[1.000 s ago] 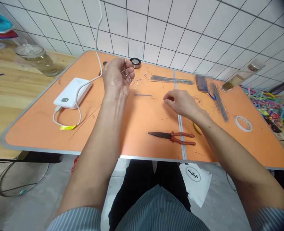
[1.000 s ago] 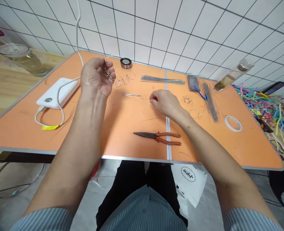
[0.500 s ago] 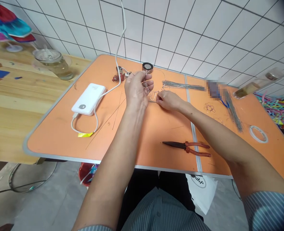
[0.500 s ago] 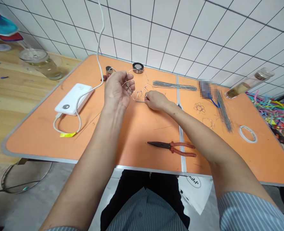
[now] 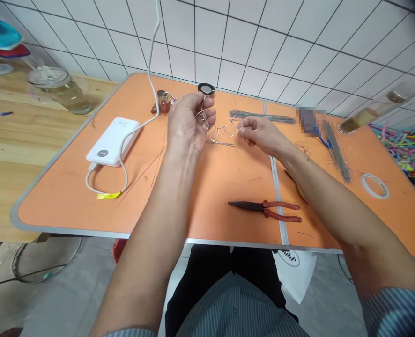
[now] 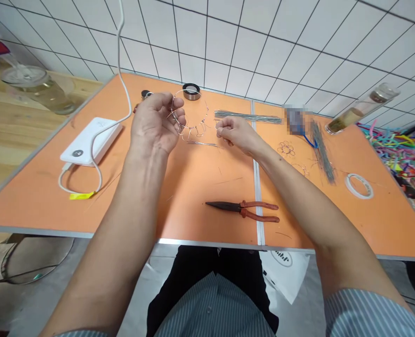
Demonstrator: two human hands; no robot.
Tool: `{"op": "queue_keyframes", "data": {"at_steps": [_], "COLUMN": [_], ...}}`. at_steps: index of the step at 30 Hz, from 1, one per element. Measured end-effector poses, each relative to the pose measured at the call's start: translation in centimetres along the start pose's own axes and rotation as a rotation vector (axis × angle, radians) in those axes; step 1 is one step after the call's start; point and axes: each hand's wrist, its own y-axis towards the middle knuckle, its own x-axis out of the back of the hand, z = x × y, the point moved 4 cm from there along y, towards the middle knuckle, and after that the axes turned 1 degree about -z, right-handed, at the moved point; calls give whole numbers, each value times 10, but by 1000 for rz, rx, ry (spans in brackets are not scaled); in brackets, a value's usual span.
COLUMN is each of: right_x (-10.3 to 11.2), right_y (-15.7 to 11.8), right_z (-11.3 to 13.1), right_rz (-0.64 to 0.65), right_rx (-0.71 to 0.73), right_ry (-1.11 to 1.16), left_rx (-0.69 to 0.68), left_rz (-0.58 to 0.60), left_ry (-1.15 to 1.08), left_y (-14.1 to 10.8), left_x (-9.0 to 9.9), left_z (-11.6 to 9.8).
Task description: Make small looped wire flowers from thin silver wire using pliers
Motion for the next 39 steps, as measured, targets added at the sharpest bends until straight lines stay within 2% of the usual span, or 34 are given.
{"op": "queue_keyframes", "data": {"at_steps": [2, 5, 9, 12, 15, 18, 26, 32, 39], "right_x": [16, 38, 63, 72, 72, 65, 53, 48, 45], "right_y": [-15, -47, -94, -123, -141, -149, -152, -160, -159], "right_z": [-2, -3, -3, -7, -17, -25, -32, -23, -26], "right_rz": [-35, -97, -230, -282, -295, -297, -242, -204, -183], "right_rx": [-78, -115, -40, 4, -9, -6, 23, 46, 77], "right_ry": [240, 405, 373, 268, 215, 177, -101, -143, -202], "left_rx": [39, 89, 182, 241, 288, 327, 403, 385, 349], "left_rz": [61, 175, 339, 367, 382, 397, 434, 422, 376], "left_ry": [18, 64, 157, 218, 277, 331, 390, 367, 332], "left_y": [-9, -27, -51, -61, -67, -72, -81, -83, -85], "left_x": [-10, -28, -46, -49, -49, -49, -46, -45, -47], "left_z": [8, 28, 62, 81, 93, 102, 118, 120, 116]}}
